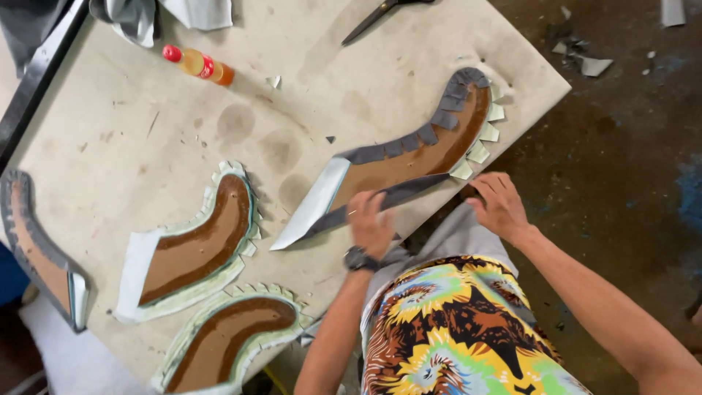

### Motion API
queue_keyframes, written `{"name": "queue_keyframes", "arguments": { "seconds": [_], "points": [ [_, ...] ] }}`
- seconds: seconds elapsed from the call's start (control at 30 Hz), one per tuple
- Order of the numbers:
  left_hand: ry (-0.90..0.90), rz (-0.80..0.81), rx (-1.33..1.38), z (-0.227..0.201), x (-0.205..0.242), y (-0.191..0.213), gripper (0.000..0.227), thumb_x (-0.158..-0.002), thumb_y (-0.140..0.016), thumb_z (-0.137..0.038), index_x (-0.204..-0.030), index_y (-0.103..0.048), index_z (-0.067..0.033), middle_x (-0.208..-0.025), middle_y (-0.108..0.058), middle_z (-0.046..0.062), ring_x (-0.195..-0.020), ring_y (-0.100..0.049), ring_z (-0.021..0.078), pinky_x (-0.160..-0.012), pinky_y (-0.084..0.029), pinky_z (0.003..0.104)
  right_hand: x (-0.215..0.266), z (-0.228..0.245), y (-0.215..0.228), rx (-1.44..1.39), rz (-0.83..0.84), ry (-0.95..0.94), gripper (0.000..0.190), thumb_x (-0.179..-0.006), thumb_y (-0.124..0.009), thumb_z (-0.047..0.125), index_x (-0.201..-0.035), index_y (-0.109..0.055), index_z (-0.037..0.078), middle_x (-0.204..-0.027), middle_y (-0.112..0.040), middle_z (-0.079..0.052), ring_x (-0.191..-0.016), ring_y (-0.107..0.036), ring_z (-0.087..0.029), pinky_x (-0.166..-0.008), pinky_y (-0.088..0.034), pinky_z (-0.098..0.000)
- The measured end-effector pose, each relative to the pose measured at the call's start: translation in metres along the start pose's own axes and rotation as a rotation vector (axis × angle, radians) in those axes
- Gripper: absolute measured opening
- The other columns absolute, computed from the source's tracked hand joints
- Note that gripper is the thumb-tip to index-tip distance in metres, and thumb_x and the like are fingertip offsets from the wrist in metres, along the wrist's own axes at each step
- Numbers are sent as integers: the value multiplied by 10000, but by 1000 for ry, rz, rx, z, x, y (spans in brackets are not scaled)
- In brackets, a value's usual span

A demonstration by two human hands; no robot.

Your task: Wrapping and gluing fabric around curved furniture templates and trimming the excess material with scissors.

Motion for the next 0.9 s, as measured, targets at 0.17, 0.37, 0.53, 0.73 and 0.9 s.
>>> {"name": "queue_keyframes", "arguments": {
  "seconds": [0.17, 0.37, 0.53, 0.73, 0.9],
  "points": [
    [-69, 126, 106, -61, -50, -81, 647, -809, -785, -323, -1407, -615, -141, -1243, -597, 85, -1256, -532, 354, -1086, -432, 486, -81, -13, -33, -94, 186, 188, 460, -838, -766, 383, -1212, -697, 126, -1174, -583, -65, -1112, -567, -329, -814, -495, -449],
    [45, 336, -34, -65, -53, -91, 424, -587, -803, -170, -990, -673, -201, -987, -526, -17, -1062, -501, 272, -878, -444, 404, -103, -22, -60, -149, 464, 353, 268, -763, -819, 280, -928, -662, 138, -1049, -515, -26, -1004, -500, -289, -735, -426, -407],
    [185, 204, 51, -63, -59, -96, 302, -702, -882, -339, -783, -609, -236, -842, -539, -56, -977, -572, 240, -829, -477, 383, -116, -28, -73, -308, 498, 293, 254, -803, -781, 373, -809, -621, 177, -883, -588, 22, -957, -575, -242, -687, -466, -392],
    [208, 121, 48, -46, -52, -118, 311, -741, -859, -388, -753, -596, -222, -773, -544, -37, -900, -595, 248, -790, -479, 395, -127, -29, -85, -265, 557, 214, 173, -822, -815, 311, -804, -687, 197, -810, -625, 40, -915, -610, -217, -734, -524, -373],
    [264, 102, -33, -53, -45, -123, 274, -751, -839, -374, -772, -611, -223, -801, -570, -42, -939, -602, 238, -815, -483, 402, -132, -32, -84, -266, 635, 243, 141, -854, -788, 359, -884, -745, 228, -858, -682, 33, -965, -649, -219, -803, -562, -378]
  ]
}}
Point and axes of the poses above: each hand's wrist, its own x-axis away from the middle knuckle, its own y-axis out of the back of the hand, z = x × y, the point moved 3 cm from there along -x, towards the middle knuckle
